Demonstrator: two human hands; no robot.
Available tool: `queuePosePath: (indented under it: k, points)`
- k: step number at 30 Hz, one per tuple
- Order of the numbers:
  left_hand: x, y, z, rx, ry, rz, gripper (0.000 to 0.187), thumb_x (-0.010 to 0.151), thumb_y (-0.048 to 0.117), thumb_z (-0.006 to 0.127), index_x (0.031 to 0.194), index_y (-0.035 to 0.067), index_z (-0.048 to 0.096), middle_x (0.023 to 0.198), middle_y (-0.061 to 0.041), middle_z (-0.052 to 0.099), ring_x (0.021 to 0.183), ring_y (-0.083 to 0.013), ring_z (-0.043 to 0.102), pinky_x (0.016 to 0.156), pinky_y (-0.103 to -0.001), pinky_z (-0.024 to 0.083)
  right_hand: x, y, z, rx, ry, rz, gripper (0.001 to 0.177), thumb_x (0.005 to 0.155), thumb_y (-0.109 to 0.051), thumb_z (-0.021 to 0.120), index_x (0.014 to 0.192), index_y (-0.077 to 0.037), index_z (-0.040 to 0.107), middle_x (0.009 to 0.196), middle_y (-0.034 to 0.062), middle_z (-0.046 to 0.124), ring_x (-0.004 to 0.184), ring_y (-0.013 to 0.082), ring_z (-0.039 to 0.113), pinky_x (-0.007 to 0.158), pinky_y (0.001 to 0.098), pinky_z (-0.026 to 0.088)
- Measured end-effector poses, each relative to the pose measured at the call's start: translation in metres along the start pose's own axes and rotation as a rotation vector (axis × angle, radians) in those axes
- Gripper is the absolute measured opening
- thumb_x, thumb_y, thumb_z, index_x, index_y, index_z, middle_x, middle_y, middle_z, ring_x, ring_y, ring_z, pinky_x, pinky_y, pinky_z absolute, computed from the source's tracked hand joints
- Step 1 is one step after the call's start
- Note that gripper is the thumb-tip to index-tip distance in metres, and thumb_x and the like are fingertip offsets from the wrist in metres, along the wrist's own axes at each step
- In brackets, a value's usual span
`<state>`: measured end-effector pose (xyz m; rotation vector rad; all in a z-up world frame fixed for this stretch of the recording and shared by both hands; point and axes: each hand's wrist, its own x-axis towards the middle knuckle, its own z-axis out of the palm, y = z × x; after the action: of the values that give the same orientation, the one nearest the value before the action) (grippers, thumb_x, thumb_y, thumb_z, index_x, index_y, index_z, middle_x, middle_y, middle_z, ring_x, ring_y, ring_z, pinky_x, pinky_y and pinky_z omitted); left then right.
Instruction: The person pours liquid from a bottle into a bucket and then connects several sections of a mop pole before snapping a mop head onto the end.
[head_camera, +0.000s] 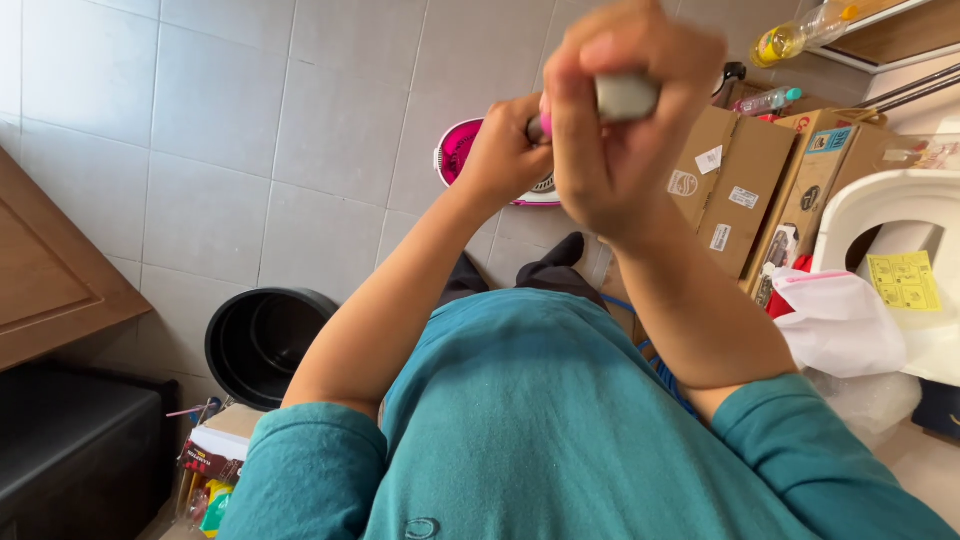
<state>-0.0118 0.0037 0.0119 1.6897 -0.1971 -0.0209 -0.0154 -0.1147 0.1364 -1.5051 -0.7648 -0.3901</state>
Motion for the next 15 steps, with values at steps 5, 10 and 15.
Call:
queuePosePath:
  k: [5, 10, 15]
  points:
    - [0.0, -0.021, 0.0, -0.037, -0.051, -0.034, 0.018, 0.086, 0.014, 0.073, 0.086, 0.001, 0.061, 0.063, 0.001, 0.052, 0.062, -0.0075, 0.045, 0.055, -0.029, 0.044, -0.005, 0.018, -0.001, -0.034, -0.028, -0.058, 0.027, 0.114, 0.003, 0.059, 0.124, -0.009, 0.037, 0.105, 0.0155, 0.06, 0.07, 0.0159, 0.06, 0.062, 0.0263, 0.054]
    - [0.003, -0.033, -0.003, -0.12, -0.042, -0.052, 0.026, 0.093, 0.018, 0.076, 0.085, 0.002, 0.058, 0.066, 0.003, 0.05, 0.063, -0.0071, 0.044, 0.057, -0.028, 0.042, -0.005, 0.034, 0.002, 0.028, -0.024, -0.045, 0.026, 0.11, 0.001, 0.061, 0.12, -0.01, 0.039, 0.099, 0.0151, 0.06, 0.068, 0.0167, 0.061, 0.059, 0.0275, 0.054]
    - [0.009, -0.036, -0.002, -0.144, -0.053, -0.095, 0.024, 0.092, 0.018, 0.075, 0.085, 0.003, 0.058, 0.064, 0.005, 0.052, 0.062, -0.0049, 0.046, 0.055, -0.027, 0.042, -0.001, 0.047, -0.001, 0.066, -0.032, -0.037, 0.026, 0.111, -0.001, 0.061, 0.12, -0.01, 0.038, 0.096, 0.0143, 0.061, 0.067, 0.0152, 0.06, 0.059, 0.0263, 0.053]
